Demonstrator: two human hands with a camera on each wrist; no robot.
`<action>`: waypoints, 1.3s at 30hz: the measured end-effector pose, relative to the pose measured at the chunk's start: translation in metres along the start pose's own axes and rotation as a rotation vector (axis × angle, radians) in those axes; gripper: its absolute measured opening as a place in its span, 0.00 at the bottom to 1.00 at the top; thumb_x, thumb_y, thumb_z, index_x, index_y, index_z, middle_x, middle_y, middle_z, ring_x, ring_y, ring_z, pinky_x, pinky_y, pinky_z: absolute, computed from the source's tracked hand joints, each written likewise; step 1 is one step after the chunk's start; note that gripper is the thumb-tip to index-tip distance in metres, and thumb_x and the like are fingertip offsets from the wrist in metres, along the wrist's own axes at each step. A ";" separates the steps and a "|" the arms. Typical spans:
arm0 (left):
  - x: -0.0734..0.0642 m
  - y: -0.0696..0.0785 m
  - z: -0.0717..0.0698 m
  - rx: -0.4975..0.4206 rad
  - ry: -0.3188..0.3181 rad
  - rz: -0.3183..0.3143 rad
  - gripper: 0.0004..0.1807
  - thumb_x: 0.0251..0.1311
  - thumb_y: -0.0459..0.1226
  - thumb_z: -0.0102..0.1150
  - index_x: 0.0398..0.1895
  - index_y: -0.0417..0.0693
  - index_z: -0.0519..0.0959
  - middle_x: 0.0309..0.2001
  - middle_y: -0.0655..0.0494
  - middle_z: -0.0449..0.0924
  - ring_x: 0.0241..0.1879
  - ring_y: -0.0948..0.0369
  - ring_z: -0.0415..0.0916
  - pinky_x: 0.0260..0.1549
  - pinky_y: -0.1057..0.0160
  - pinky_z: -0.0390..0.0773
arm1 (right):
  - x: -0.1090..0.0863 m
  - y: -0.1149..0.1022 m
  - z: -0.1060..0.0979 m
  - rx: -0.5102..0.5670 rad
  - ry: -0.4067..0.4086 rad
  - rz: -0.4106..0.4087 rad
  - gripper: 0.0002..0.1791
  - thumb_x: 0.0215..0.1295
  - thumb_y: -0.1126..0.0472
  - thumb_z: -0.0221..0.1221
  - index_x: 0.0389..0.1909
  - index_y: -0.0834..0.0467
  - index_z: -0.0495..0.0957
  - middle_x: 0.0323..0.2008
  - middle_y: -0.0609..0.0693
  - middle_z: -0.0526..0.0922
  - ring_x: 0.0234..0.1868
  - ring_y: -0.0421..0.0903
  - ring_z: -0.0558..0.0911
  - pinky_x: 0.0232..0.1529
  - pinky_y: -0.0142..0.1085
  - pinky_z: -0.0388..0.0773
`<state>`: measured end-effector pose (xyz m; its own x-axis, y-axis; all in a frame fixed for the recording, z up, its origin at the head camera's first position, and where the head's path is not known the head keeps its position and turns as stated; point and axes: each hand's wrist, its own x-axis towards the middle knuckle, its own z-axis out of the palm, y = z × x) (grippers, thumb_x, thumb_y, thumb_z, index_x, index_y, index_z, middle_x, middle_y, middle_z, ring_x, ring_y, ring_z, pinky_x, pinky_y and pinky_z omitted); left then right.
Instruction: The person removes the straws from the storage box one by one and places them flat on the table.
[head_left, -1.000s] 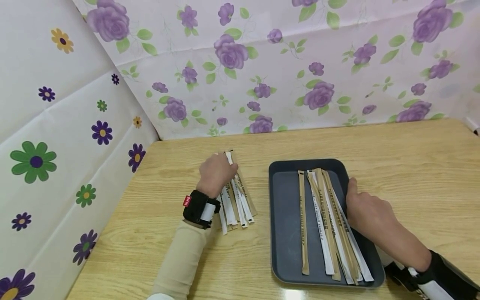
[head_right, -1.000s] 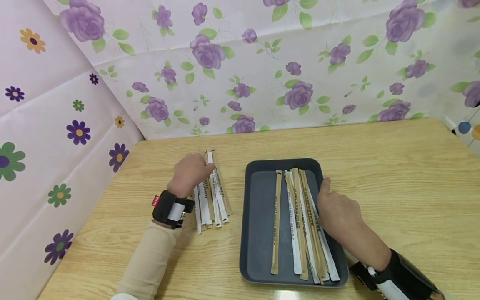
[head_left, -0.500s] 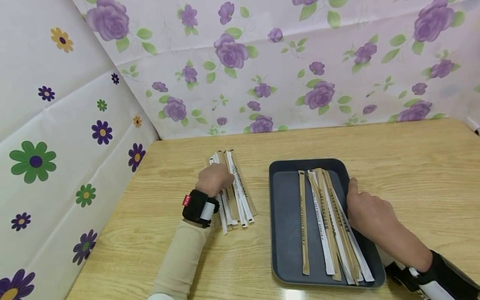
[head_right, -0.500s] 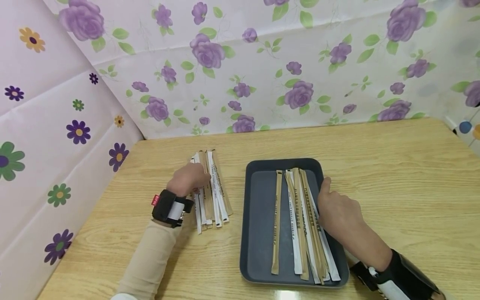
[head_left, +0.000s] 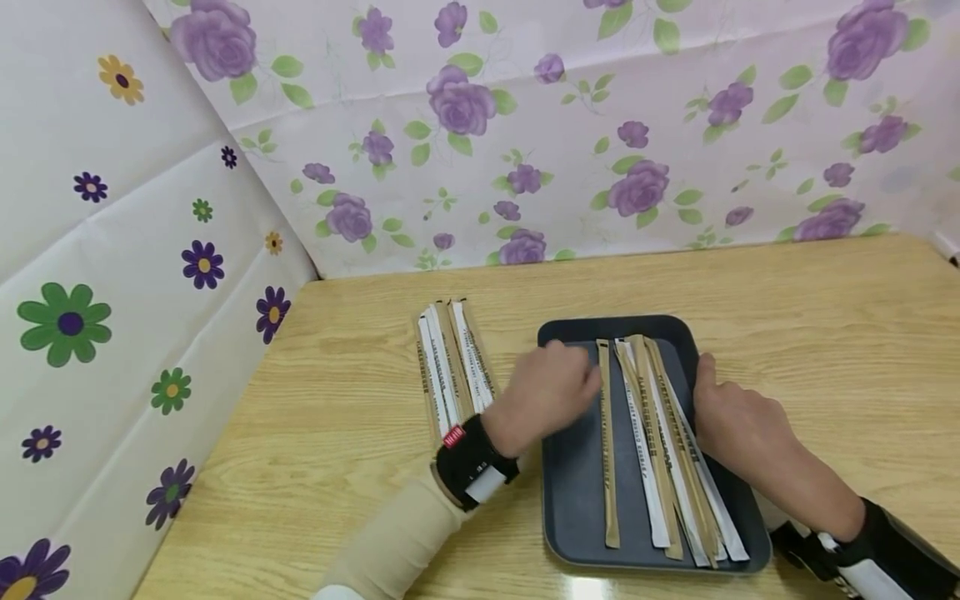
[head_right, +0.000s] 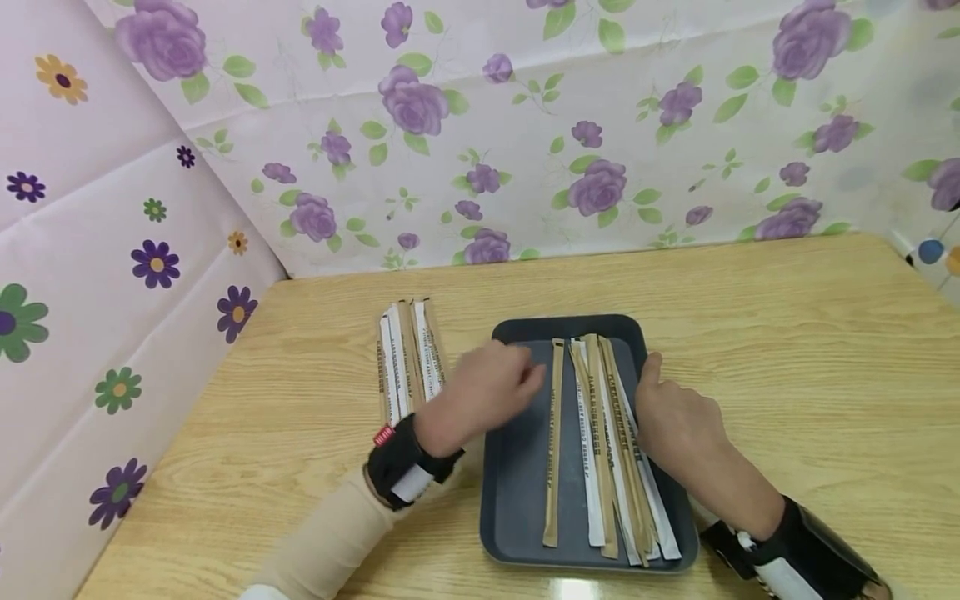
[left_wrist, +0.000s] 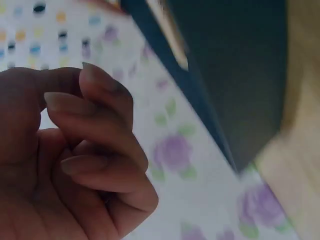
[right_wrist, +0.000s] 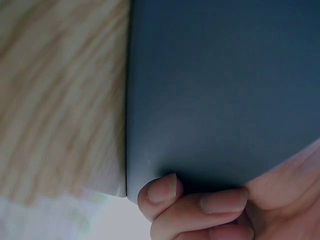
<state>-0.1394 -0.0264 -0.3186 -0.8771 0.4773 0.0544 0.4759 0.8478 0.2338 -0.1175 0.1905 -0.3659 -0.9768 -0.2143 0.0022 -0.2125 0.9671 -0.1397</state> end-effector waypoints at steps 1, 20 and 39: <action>-0.001 0.005 0.005 0.028 -0.010 0.025 0.25 0.66 0.43 0.46 0.07 0.53 0.62 0.08 0.63 0.58 0.07 0.68 0.61 0.05 0.71 0.60 | 0.000 0.000 0.000 0.000 -0.001 -0.001 0.39 0.50 0.70 0.57 0.60 0.84 0.50 0.10 0.56 0.70 0.09 0.47 0.67 0.07 0.40 0.65; -0.011 0.027 0.045 0.212 -0.189 -0.002 0.26 0.66 0.42 0.48 0.06 0.53 0.62 0.09 0.58 0.55 0.09 0.63 0.62 0.06 0.66 0.58 | 0.004 -0.002 -0.004 -0.002 -0.005 -0.010 0.40 0.50 0.71 0.57 0.60 0.83 0.49 0.08 0.53 0.68 0.08 0.47 0.67 0.07 0.38 0.62; -0.009 0.021 0.027 0.048 -0.095 -0.016 0.26 0.57 0.36 0.51 0.04 0.54 0.55 0.07 0.62 0.50 0.06 0.66 0.54 0.04 0.70 0.55 | 0.000 0.000 -0.002 0.009 0.020 -0.016 0.39 0.48 0.71 0.57 0.59 0.83 0.51 0.08 0.53 0.67 0.08 0.46 0.66 0.06 0.38 0.62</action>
<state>-0.1195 -0.0062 -0.3407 -0.8758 0.4809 -0.0414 0.4661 0.8648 0.1866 -0.1173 0.1906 -0.3643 -0.9737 -0.2264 0.0243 -0.2275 0.9624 -0.1482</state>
